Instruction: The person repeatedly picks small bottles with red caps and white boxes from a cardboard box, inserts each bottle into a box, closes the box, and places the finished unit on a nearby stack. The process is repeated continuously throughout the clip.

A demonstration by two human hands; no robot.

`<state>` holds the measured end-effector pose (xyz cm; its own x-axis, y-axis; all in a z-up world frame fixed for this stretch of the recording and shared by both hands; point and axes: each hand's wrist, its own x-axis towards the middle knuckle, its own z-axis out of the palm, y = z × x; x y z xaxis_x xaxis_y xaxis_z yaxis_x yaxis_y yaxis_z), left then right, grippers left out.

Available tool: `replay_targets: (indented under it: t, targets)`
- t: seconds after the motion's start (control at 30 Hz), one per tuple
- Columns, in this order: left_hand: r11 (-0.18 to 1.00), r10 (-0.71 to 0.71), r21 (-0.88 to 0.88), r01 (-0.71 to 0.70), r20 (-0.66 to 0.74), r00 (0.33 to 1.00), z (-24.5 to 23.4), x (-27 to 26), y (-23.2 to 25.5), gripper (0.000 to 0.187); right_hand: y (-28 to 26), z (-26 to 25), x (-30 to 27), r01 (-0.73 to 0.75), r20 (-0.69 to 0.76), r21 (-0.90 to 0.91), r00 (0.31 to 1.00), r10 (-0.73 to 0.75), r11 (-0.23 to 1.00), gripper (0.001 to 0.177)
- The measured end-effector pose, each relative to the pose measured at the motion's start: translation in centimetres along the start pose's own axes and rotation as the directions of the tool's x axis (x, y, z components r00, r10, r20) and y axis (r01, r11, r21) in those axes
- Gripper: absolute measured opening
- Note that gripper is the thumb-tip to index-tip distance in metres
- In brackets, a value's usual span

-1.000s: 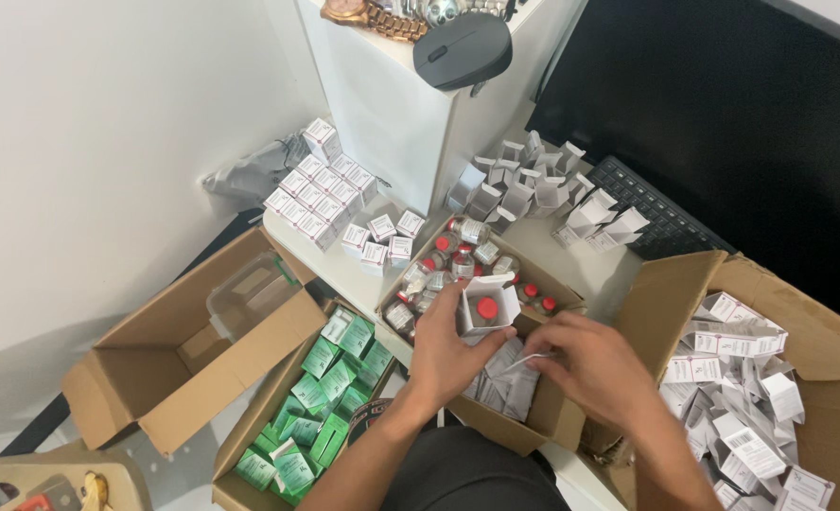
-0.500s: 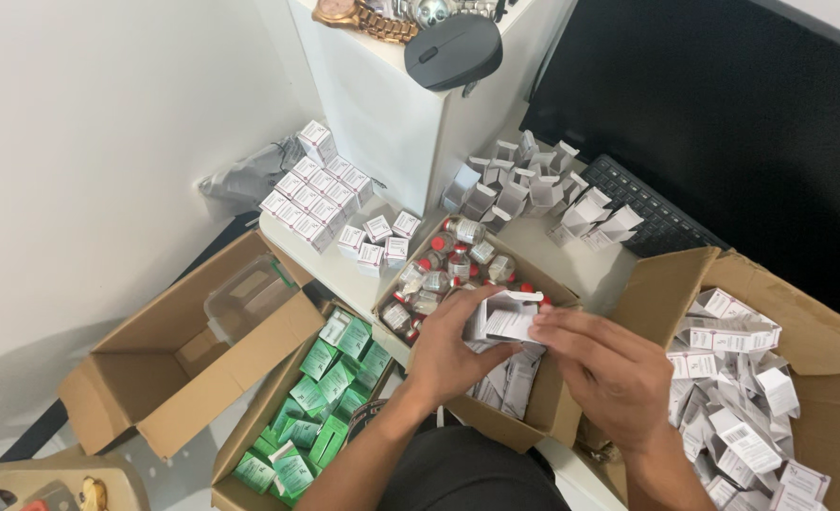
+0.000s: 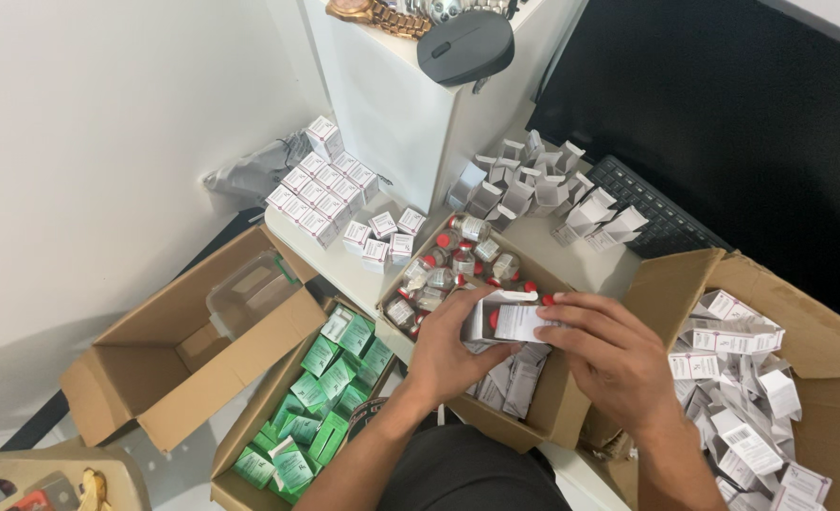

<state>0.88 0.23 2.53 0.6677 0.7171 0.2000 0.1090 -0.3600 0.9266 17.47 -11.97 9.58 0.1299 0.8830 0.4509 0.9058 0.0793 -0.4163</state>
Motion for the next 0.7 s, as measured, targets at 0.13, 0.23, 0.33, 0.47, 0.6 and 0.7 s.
replay_targets:
  t: [0.13,0.23,0.33,0.47,0.6,0.7]
  targets:
    - [0.999,0.030,-0.016,-0.030,0.002,1.000,0.0,-0.3,0.0,0.069,0.1,-0.5,-0.3,-0.013,0.015,-0.027,1.000,0.013,1.000,0.028]
    - [0.998,0.058,-0.025,-0.058,0.009,0.998,0.0,-0.3,0.0,0.072,-0.1,-0.4,-0.4,0.001,-0.028,0.002,1.000,-0.001,1.000,0.027]
    - [0.997,0.065,-0.039,-0.064,0.034,0.997,-0.1,-0.4,0.1,0.076,-0.4,0.4,-0.4,0.035,-0.075,0.045,0.997,-0.031,0.998,0.026]
    - [0.997,0.063,-0.055,-0.061,0.041,0.997,-0.1,-0.4,0.1,0.077,-0.4,0.8,-0.2,0.032,-0.074,0.057,0.997,-0.028,0.998,0.025]
    - [0.992,0.115,-0.061,-0.113,0.027,0.993,-0.3,-0.5,0.1,0.077,-0.3,0.2,-0.1,0.009,-0.011,-0.028,1.000,-0.010,1.000,0.029]
    - [0.996,0.089,-0.035,-0.087,0.047,0.995,-0.3,-0.4,0.2,0.077,-0.5,-0.2,0.1,0.022,0.026,-0.058,0.999,-0.021,0.998,0.031]
